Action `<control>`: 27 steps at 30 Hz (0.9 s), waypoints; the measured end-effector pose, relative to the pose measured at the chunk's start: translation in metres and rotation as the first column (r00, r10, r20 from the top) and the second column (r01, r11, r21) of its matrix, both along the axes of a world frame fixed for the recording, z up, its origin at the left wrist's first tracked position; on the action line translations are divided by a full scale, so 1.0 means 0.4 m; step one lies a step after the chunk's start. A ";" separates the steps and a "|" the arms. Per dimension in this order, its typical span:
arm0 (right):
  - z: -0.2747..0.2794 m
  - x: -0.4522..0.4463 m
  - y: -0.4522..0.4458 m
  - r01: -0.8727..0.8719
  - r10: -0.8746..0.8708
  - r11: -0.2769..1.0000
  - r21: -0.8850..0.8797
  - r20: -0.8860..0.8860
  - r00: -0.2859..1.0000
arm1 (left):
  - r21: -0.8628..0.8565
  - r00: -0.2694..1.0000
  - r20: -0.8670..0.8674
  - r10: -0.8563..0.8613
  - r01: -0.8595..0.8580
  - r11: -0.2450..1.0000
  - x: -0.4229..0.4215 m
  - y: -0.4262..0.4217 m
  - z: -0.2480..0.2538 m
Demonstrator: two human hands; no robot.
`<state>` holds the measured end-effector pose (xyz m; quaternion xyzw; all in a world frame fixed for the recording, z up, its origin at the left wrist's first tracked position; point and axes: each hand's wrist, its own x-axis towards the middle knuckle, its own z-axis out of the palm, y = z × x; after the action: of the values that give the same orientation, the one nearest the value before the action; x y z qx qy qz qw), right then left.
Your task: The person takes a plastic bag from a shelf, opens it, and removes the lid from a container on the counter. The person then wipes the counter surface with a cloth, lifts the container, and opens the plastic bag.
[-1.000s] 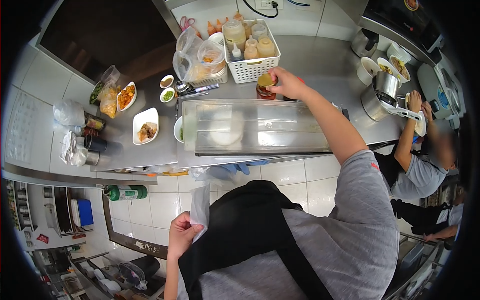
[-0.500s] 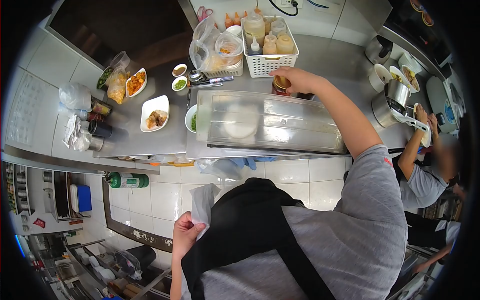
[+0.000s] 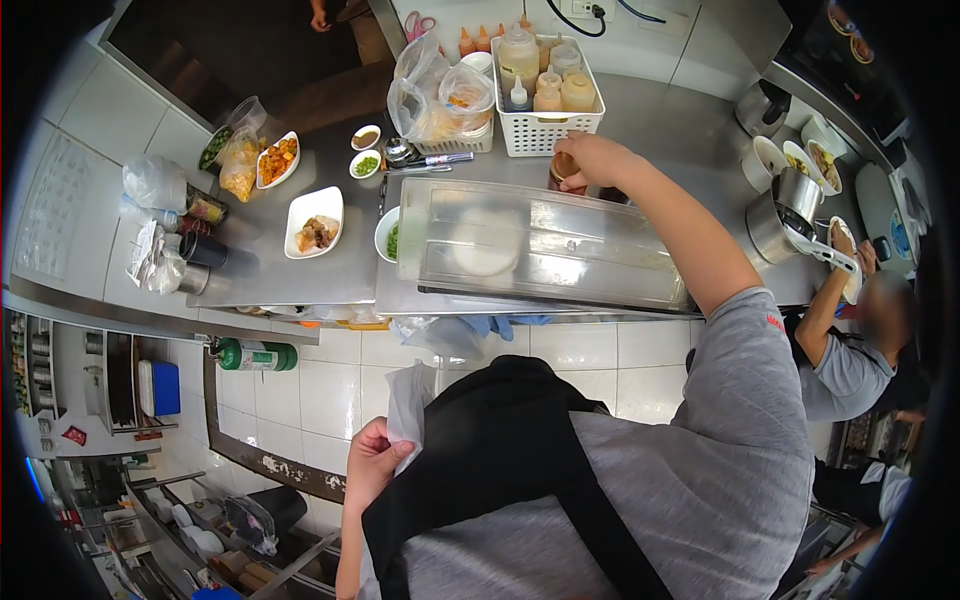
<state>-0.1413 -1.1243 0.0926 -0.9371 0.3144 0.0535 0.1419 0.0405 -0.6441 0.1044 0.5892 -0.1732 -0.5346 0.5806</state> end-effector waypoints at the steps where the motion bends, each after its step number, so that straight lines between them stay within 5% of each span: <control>1: 0.010 0.009 0.010 0.062 -0.064 0.998 -0.031 -0.047 0.997 | 0.009 1.000 0.001 -0.010 0.010 1.000 0.000 -0.002 0.000; 8: 0.064 0.043 0.019 0.276 -0.268 0.960 -0.050 -0.454 0.850 | 0.002 0.998 0.025 -0.053 0.053 0.999 0.012 -0.009 -0.009; 10: -0.023 -0.007 -0.006 0.066 -0.052 0.994 -0.088 0.150 0.987 | 0.000 0.998 0.017 -0.058 0.058 0.998 0.015 -0.011 -0.011; 14: -0.048 -0.013 -0.024 -0.068 0.067 0.997 0.025 0.043 0.997 | -0.010 0.996 0.002 -0.084 0.084 0.996 0.021 -0.026 -0.010; 20: -0.069 0.018 -0.007 0.058 -0.063 0.998 0.029 0.221 0.973 | 0.031 0.989 -0.005 -0.148 0.149 0.988 0.039 -0.067 -0.026; 27: -0.074 0.092 0.034 0.302 -0.307 0.951 0.058 0.222 0.925 | 0.076 0.928 -0.008 -0.372 0.372 0.925 0.127 -0.143 -0.101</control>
<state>-0.1043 -1.1108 0.0632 -0.8751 0.4371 -0.0736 0.1941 0.0912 -0.7012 0.0638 0.5692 -0.2630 -0.6393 0.4452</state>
